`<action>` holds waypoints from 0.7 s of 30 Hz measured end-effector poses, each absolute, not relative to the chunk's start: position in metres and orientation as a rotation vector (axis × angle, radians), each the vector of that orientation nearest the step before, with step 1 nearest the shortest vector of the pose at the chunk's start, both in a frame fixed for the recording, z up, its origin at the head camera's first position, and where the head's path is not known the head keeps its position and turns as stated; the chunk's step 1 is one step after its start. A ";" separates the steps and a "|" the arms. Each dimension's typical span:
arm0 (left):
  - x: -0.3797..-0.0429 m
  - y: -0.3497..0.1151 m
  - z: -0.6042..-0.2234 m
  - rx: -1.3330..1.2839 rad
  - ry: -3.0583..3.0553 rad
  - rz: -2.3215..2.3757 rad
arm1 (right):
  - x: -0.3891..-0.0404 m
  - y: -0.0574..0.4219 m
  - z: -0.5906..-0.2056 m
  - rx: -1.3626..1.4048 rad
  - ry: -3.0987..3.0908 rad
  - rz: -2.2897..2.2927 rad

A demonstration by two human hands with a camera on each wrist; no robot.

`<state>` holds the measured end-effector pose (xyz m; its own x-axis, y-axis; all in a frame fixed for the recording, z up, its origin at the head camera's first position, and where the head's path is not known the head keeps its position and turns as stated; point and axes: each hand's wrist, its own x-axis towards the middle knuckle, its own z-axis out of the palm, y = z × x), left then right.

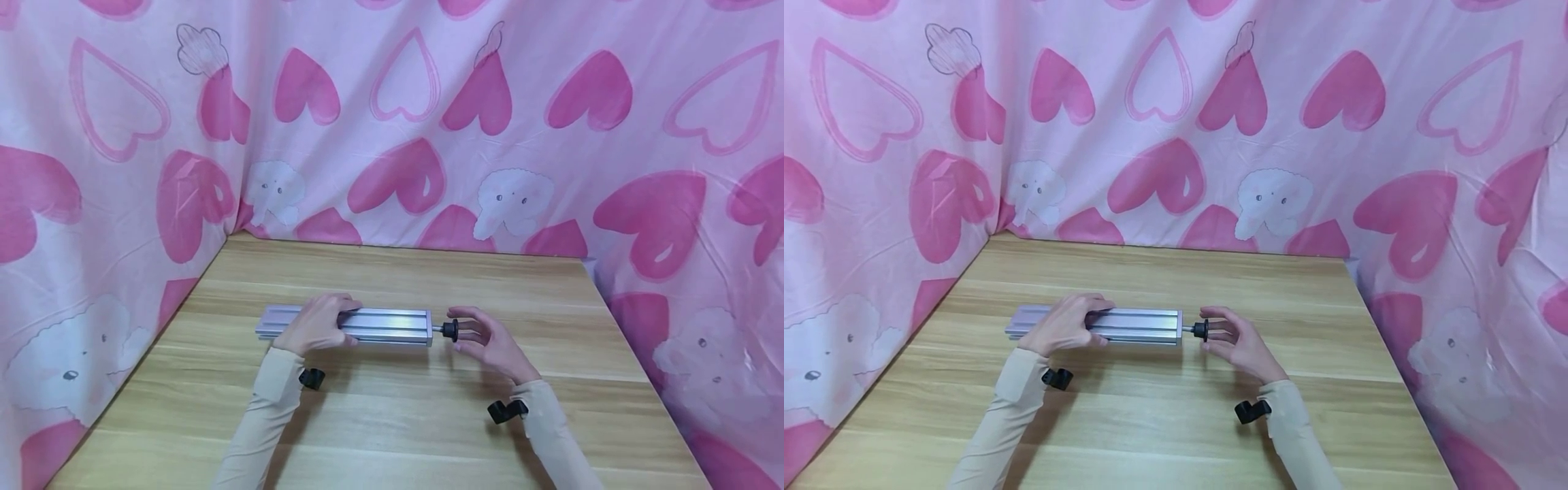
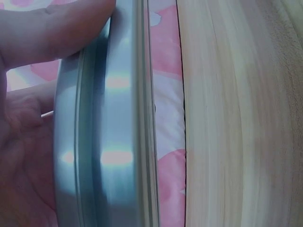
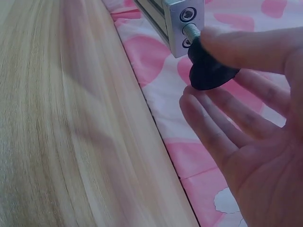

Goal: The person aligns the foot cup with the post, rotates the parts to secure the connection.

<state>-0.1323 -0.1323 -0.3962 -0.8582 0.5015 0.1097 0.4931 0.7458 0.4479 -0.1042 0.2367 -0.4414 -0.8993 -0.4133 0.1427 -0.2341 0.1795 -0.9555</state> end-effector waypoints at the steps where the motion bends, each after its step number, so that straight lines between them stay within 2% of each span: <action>1: -0.132 -0.132 -0.396 0.831 2.918 0.740 | -0.105 0.237 -0.442 -0.654 2.294 -1.823; 5: -0.132 -0.132 -0.396 0.825 2.927 0.731 | -0.106 0.237 -0.443 -0.646 2.319 -1.826; 14: -0.133 -0.130 -0.397 0.833 2.963 0.717 | -0.110 0.236 -0.445 -0.411 2.278 -1.792; 21: -0.133 -0.129 -0.397 0.838 2.980 0.694 | -0.106 0.239 -0.443 -0.464 2.361 -1.755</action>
